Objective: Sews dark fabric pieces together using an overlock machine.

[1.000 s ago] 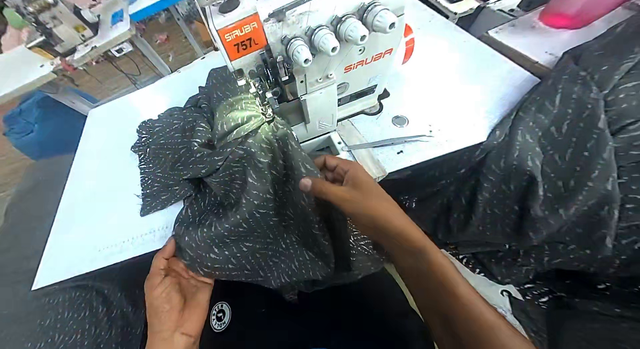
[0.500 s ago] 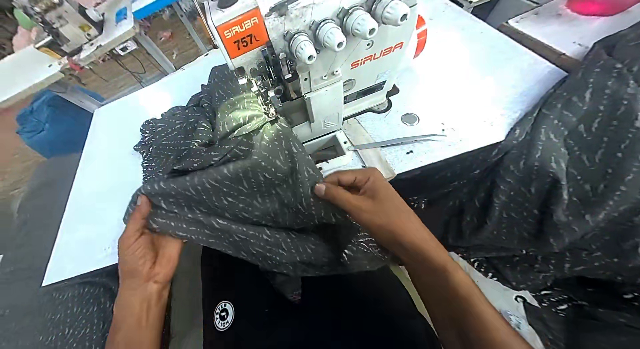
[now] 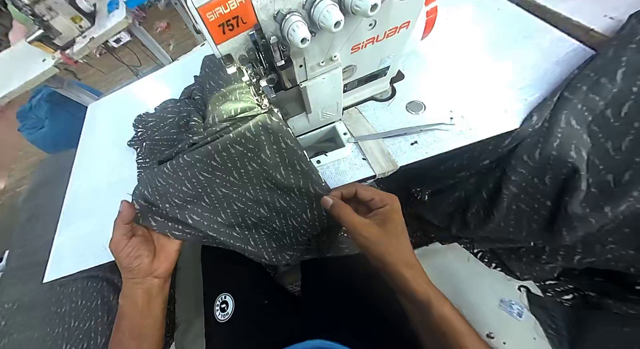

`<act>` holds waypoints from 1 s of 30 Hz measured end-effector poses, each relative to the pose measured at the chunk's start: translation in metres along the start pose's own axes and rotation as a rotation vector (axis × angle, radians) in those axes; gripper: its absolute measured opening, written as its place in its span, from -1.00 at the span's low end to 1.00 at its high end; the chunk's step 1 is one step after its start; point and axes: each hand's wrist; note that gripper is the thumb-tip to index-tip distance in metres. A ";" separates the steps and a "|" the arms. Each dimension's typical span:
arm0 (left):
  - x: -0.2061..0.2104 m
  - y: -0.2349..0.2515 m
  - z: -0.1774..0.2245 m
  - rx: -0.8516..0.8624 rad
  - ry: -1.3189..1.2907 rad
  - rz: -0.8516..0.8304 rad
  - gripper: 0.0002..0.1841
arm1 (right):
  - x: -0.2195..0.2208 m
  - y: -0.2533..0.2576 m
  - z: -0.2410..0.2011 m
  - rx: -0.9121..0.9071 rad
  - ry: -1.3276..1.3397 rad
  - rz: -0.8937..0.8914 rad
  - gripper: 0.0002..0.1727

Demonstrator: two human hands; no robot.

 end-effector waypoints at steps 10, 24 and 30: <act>0.008 -0.008 -0.004 0.000 -0.011 0.164 -0.52 | 0.000 0.003 0.001 0.069 -0.018 0.087 -0.92; 0.014 -0.033 0.008 -0.010 0.403 0.538 -0.72 | -0.022 0.012 -0.009 0.220 -0.059 -0.182 -0.86; 0.040 0.004 0.023 0.729 1.179 0.291 -0.29 | -0.010 0.006 0.003 0.158 -0.062 -0.178 -0.87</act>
Point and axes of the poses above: each hand's wrist, its own y-axis towards the middle knuckle, its own x-axis out of the palm, z = x × y, and after that the axes turned 1 degree about z, right-handed
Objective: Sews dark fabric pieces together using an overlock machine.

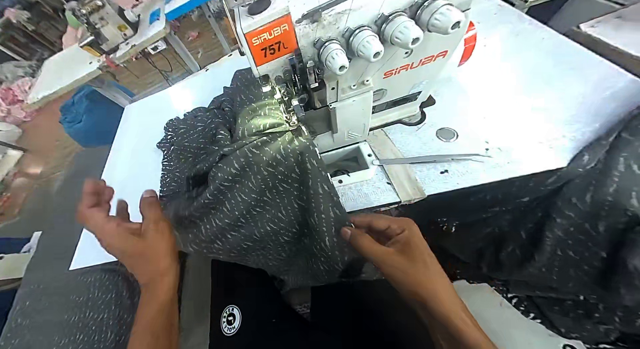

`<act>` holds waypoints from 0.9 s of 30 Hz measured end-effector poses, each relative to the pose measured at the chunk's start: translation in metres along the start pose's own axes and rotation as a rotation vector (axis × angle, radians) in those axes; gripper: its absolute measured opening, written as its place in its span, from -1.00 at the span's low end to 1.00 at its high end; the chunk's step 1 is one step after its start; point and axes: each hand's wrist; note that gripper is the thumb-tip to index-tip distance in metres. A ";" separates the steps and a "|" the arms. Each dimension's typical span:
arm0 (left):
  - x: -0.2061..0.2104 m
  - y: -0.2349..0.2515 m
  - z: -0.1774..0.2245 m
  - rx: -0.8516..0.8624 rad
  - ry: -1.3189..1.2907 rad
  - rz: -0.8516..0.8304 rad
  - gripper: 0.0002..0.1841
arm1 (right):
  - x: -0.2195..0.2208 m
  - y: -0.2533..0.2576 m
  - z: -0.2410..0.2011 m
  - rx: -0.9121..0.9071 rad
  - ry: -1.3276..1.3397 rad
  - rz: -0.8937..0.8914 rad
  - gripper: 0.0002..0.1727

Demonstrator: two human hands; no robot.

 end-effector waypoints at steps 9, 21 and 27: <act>0.116 0.024 0.064 0.274 -0.155 -0.569 -0.70 | -0.013 0.006 -0.003 -0.071 0.223 -0.374 -0.80; 0.122 0.041 0.052 0.426 -0.093 -0.642 -0.79 | -0.003 0.011 0.003 -0.221 0.259 -0.451 -0.78; 0.134 0.063 0.039 0.493 -0.114 -0.681 -0.77 | 0.006 0.022 -0.007 -0.203 0.212 -0.393 -0.75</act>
Point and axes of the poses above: each hand's wrist, its own y-axis towards the middle knuckle, its own x-axis out of the palm, z = x × y, and after that the axes turned 1 degree about z, right-handed
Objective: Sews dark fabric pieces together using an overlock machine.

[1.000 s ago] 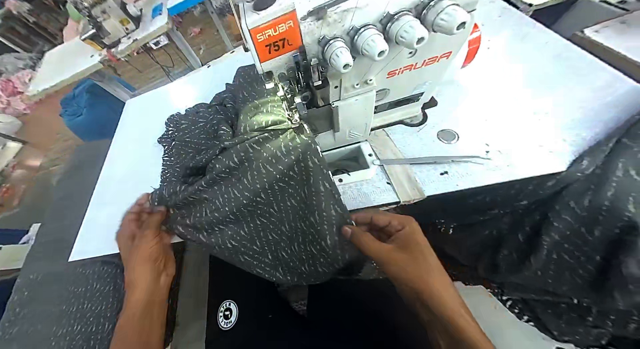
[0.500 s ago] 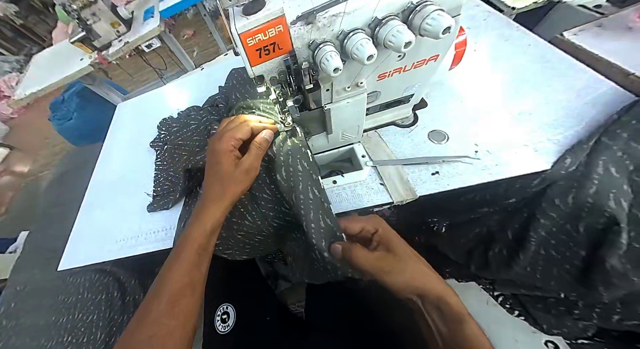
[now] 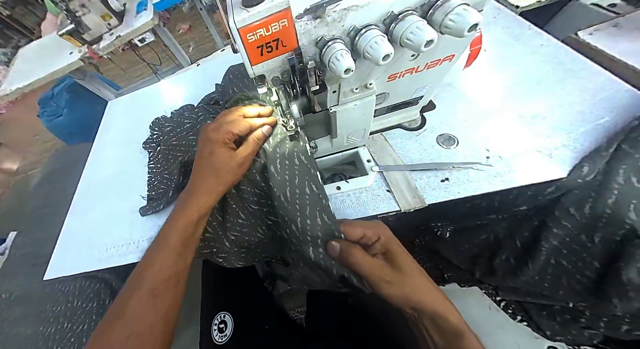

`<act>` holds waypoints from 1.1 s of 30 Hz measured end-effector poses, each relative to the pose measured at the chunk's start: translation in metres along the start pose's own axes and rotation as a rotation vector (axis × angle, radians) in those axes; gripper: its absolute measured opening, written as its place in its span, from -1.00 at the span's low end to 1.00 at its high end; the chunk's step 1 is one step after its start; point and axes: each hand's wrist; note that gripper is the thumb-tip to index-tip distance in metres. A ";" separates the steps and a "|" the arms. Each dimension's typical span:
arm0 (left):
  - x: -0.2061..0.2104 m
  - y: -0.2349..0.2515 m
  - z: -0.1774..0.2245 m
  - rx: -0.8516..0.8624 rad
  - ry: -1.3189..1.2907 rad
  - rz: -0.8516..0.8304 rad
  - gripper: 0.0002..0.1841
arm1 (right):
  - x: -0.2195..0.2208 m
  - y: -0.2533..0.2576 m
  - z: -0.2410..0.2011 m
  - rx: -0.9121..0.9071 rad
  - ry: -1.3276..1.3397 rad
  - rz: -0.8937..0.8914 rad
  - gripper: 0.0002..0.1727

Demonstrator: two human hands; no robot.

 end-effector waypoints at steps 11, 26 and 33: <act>-0.014 0.068 -0.082 0.112 -0.055 -0.087 -0.78 | 0.015 0.065 -0.019 0.101 0.009 0.114 -0.76; -0.081 -0.134 -0.075 -0.783 0.385 -0.024 -0.36 | -0.007 0.029 -0.027 -0.116 -0.231 -0.236 -0.89; -0.185 -0.072 -0.098 -0.579 -0.207 0.494 -0.71 | 0.026 -0.019 -0.011 0.056 0.273 -0.369 -0.78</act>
Point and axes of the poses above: each hand's wrist, its own y-axis towards the middle knuckle, its own x-axis out of the palm, z = x × y, and after that the axes turned 1 degree about z, right-handed
